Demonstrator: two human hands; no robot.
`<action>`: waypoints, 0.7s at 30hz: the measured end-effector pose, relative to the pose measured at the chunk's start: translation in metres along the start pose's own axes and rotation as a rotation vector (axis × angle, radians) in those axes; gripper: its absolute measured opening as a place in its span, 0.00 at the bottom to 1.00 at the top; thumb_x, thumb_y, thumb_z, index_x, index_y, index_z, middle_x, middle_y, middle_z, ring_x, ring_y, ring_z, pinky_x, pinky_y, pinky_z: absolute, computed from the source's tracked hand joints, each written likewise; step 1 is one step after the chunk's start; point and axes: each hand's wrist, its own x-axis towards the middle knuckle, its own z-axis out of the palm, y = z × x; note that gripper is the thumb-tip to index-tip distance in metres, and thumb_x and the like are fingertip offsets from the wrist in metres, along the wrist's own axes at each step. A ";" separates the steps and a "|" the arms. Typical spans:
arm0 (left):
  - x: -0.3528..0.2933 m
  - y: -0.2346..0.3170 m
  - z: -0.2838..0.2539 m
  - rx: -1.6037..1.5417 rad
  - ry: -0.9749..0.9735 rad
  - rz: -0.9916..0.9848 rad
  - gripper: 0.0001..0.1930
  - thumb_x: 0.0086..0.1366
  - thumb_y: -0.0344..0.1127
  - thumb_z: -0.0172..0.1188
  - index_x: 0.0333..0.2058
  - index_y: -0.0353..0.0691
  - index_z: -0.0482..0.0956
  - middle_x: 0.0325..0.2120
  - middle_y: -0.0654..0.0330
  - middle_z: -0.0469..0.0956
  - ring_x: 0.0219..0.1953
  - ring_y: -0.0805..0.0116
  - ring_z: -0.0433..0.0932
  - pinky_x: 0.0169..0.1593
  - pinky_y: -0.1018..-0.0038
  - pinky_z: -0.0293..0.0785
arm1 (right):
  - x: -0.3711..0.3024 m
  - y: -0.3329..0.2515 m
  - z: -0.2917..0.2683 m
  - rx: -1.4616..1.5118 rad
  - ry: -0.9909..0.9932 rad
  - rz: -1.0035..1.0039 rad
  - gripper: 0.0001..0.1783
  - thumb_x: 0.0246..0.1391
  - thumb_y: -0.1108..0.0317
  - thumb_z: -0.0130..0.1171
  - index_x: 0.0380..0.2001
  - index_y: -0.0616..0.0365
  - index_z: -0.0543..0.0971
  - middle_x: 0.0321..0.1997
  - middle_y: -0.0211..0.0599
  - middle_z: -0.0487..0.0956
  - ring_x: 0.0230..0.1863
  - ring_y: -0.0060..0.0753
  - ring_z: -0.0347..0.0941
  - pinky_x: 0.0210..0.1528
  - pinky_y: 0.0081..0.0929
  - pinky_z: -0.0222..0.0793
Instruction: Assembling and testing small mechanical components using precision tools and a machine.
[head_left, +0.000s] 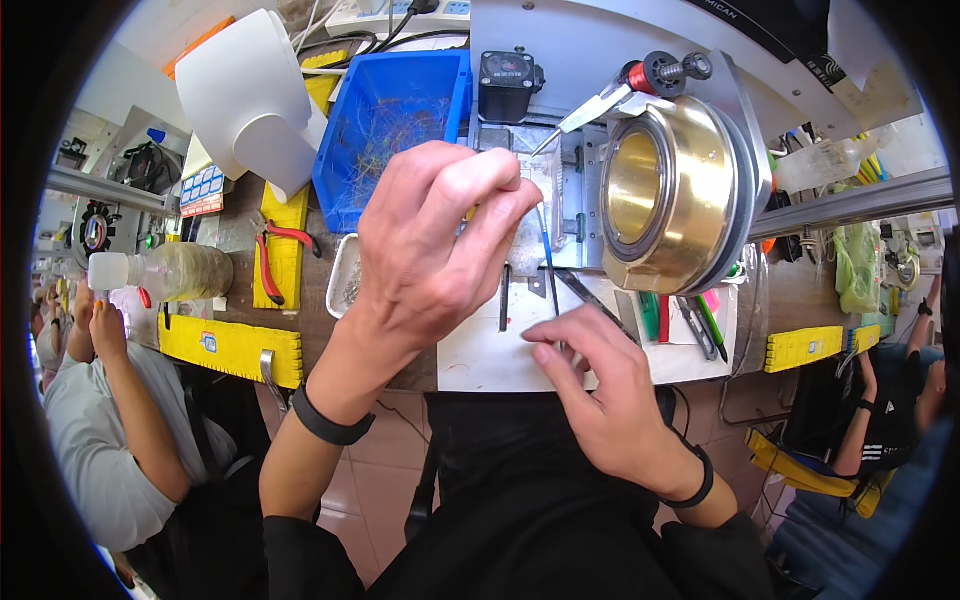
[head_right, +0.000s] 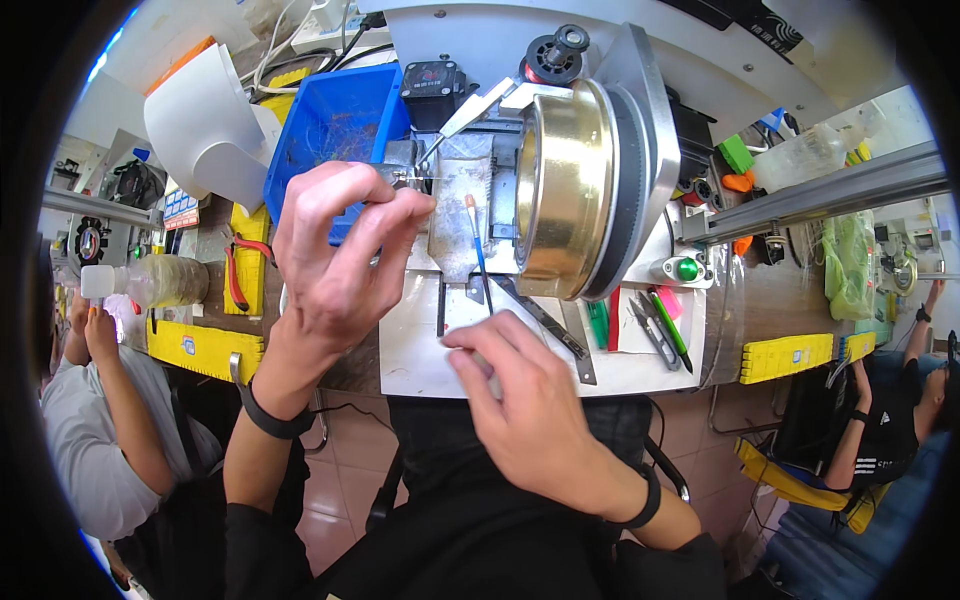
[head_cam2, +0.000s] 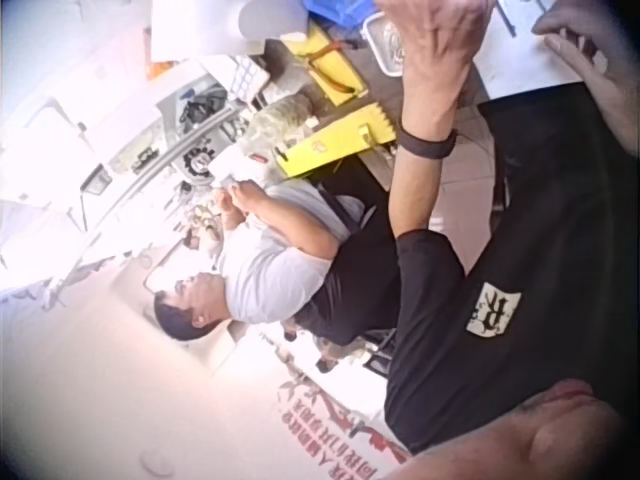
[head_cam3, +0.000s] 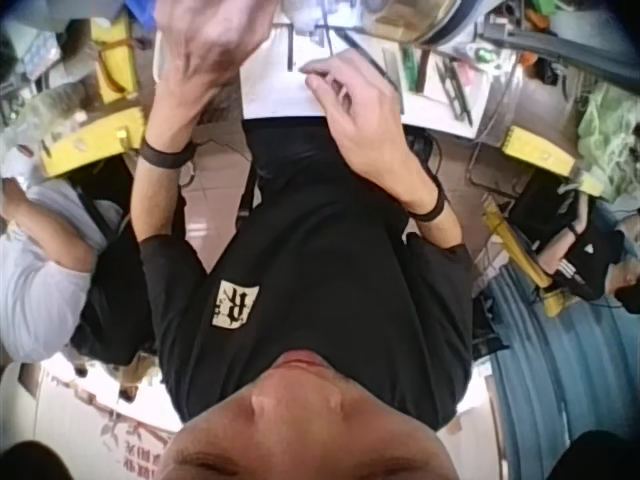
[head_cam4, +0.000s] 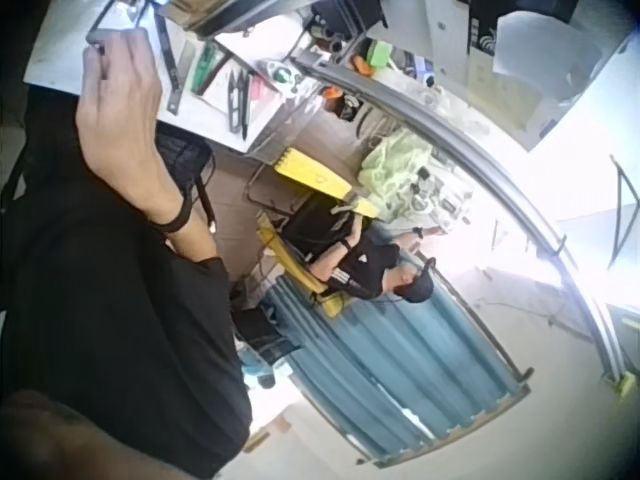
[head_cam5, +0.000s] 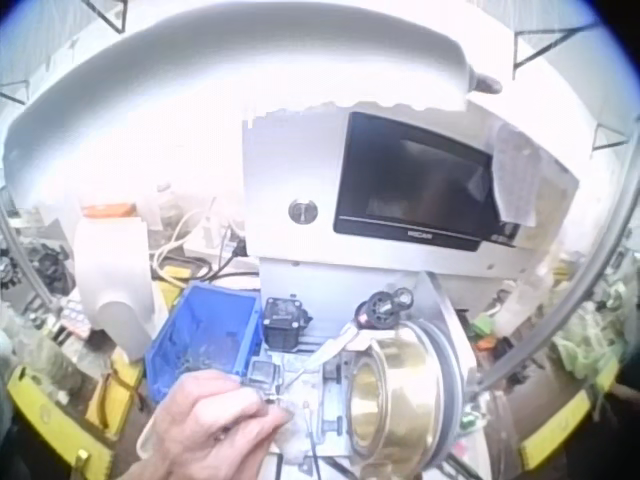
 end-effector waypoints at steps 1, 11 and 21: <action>-0.001 -0.001 0.003 0.052 0.042 0.044 0.11 0.45 0.24 0.71 0.30 0.36 0.81 0.38 0.63 0.75 0.37 0.62 0.75 0.39 0.66 0.74 | -0.004 0.001 -0.008 -0.286 -0.001 -0.076 0.08 0.59 0.74 0.58 0.41 0.60 0.79 0.39 0.39 0.76 0.36 0.39 0.75 0.37 0.34 0.71; -0.011 -0.001 0.002 0.209 0.079 0.174 0.16 0.40 0.28 0.75 0.33 0.43 0.88 0.40 0.69 0.72 0.39 0.66 0.70 0.40 0.67 0.71 | 0.002 0.041 -0.022 -0.744 -0.012 -0.291 0.32 0.41 0.84 0.55 0.53 0.53 0.79 0.46 0.40 0.76 0.44 0.45 0.74 0.41 0.39 0.76; -0.015 -0.004 0.001 0.259 0.122 0.188 0.16 0.43 0.29 0.73 0.35 0.47 0.89 0.38 0.68 0.67 0.35 0.69 0.68 0.39 0.71 0.70 | 0.015 0.042 -0.014 -0.711 -0.022 -0.312 0.35 0.40 0.83 0.57 0.57 0.53 0.76 0.50 0.42 0.76 0.43 0.45 0.76 0.42 0.39 0.75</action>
